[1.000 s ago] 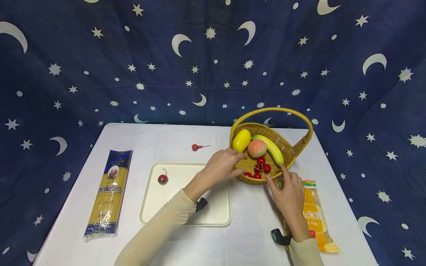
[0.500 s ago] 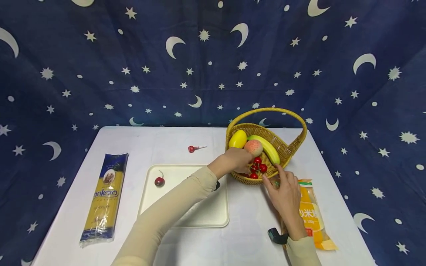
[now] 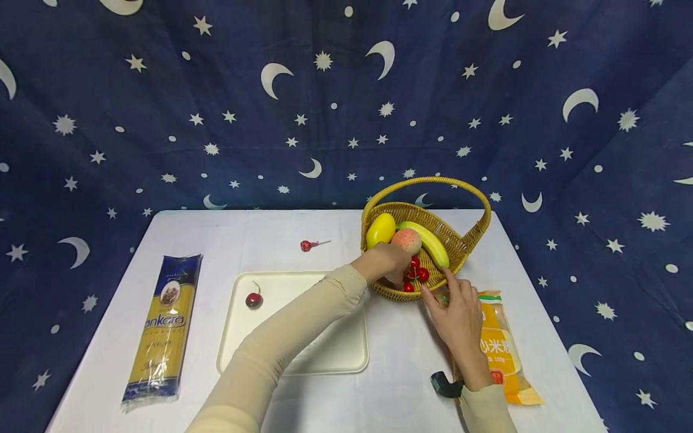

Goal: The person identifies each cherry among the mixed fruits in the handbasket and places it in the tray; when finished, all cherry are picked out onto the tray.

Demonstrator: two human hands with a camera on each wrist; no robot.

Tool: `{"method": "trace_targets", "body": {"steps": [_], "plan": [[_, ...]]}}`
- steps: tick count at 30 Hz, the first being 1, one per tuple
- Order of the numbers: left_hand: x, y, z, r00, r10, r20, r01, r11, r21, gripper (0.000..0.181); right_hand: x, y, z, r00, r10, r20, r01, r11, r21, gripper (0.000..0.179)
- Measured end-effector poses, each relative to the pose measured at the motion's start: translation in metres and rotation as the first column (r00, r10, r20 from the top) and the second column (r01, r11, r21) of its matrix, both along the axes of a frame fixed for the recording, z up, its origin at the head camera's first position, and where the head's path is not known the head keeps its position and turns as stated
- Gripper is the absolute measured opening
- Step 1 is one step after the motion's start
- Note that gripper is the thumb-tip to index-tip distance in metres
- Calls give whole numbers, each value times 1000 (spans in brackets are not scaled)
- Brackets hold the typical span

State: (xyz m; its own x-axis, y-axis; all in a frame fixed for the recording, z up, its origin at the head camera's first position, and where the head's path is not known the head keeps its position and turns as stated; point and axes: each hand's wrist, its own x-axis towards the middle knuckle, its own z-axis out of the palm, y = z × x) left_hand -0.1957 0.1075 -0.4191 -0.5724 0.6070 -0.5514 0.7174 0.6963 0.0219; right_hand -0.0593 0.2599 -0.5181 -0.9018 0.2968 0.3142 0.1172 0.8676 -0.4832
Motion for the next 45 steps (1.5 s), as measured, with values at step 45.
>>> {"method": "trace_targets", "body": {"steps": [45], "plan": [[4,-67,27,980,100,-174,37,765,643,26,0,-1,-4,1000,2,10,-2,1000,-27,74]]}}
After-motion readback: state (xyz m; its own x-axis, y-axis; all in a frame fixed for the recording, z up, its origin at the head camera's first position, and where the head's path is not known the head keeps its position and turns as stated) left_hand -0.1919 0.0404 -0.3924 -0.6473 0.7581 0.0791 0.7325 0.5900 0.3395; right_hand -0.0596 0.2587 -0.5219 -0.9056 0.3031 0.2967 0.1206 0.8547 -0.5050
